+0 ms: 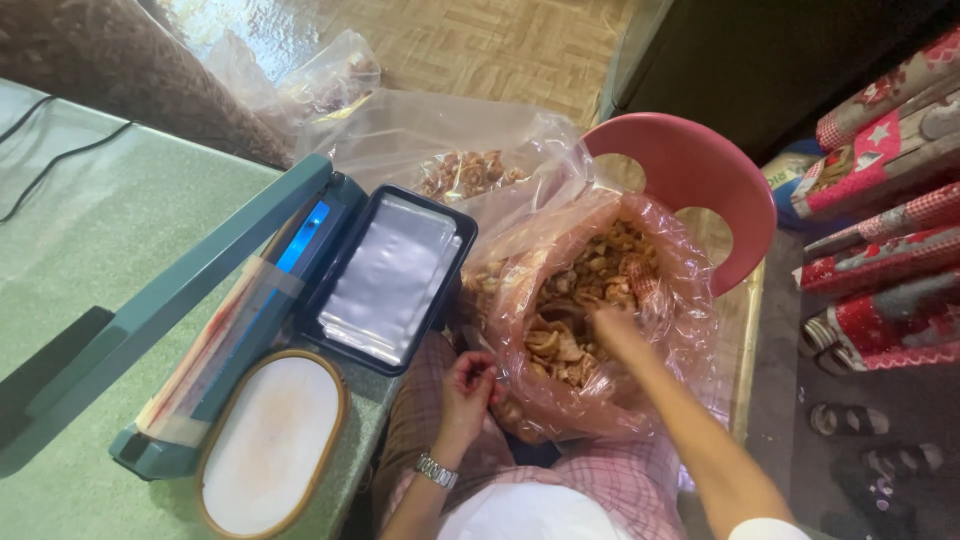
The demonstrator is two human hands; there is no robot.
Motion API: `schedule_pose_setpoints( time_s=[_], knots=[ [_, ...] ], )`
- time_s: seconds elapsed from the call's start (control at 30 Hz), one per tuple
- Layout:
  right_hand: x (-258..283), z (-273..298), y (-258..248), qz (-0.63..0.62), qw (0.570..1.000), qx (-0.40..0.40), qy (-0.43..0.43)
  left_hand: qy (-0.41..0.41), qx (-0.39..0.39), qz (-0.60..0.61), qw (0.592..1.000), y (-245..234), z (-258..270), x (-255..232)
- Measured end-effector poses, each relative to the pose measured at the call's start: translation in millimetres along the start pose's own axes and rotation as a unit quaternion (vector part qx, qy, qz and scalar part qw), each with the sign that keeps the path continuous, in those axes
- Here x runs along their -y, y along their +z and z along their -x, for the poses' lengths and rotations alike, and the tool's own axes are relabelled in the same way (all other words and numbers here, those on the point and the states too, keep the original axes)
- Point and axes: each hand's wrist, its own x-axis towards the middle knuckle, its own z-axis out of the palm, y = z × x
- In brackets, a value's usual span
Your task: Packaging snacks by scooping them into bags, weighing, and sealing.
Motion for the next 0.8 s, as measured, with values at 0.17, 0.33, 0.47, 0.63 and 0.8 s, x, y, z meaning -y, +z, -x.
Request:
schedule_pose_setpoints(
  time_s=[0.17,0.33,0.47,0.63,0.8],
  knots=[
    [21.9,9.0,-12.4,-0.139,0.979,0.145,0.03,0.06,0.002,-0.108,0.992,-2.7,-1.6,1.3],
    [-3.7,-14.3,-2.2,-0.089,0.991,0.102,0.017,0.023,-0.005,-0.064,0.998,-7.5,-3.2,-13.5],
    [-2.7,1.2,-13.5,0.003,0.99,0.135,0.029,0.047,-0.025,-0.077,0.996,2.3,-5.0,-22.7],
    [-49.9,-20.8,3.5,-0.025,0.992,0.127,-0.009,0.069,-0.019,-0.044,0.996,8.5,-8.1,-32.8],
    [-86.2,-18.1,6.6,-0.098,0.989,0.103,-0.034,0.112,-0.027,-0.15,0.982,23.8,-8.9,-60.6]
  ],
)
